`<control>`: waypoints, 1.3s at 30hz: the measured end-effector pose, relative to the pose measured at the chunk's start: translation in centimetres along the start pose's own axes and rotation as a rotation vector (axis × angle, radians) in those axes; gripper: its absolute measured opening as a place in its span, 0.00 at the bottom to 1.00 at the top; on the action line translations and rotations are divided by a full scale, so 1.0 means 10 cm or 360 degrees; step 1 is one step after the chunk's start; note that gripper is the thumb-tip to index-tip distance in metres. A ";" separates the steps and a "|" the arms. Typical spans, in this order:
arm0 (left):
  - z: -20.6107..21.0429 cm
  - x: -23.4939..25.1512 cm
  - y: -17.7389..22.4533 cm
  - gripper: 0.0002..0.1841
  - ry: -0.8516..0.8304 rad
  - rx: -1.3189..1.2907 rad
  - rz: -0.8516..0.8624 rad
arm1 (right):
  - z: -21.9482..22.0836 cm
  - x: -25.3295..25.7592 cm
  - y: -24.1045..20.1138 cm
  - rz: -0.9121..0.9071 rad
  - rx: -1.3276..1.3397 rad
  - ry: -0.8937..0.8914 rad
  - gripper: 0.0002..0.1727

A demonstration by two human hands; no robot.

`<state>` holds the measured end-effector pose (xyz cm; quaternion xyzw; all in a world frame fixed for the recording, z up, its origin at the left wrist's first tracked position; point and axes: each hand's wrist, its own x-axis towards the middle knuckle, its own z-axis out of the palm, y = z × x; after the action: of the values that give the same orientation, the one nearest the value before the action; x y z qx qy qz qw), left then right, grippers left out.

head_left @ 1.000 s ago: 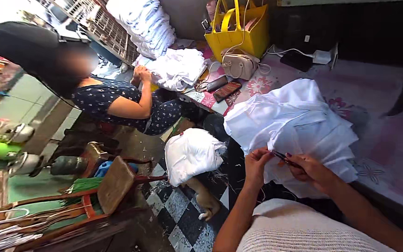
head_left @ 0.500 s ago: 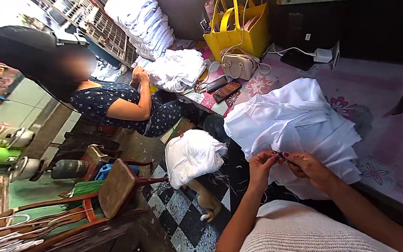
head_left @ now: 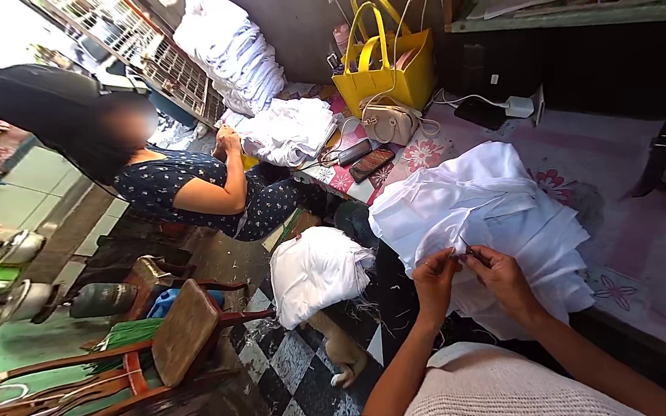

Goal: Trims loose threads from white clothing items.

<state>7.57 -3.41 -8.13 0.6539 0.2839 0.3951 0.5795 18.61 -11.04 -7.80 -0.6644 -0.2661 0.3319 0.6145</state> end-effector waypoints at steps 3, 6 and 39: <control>-0.02 0.03 -0.05 0.09 -0.0046 0.0054 0.0043 | -0.03 -0.04 0.03 -0.0263 -0.0367 0.0014 0.11; -0.06 0.07 -0.01 0.06 -0.0114 -0.0159 -0.0269 | -0.09 -0.01 0.10 -0.0432 -0.0555 -0.0018 0.13; -0.07 0.13 0.12 0.04 -0.0126 -0.0165 -0.0454 | -0.16 0.06 -0.18 -0.0100 -0.0352 -0.0128 0.08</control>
<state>7.59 -2.14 -6.66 0.5911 0.3302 0.2968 0.6734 20.31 -11.42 -5.99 -0.7056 -0.3462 0.3074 0.5365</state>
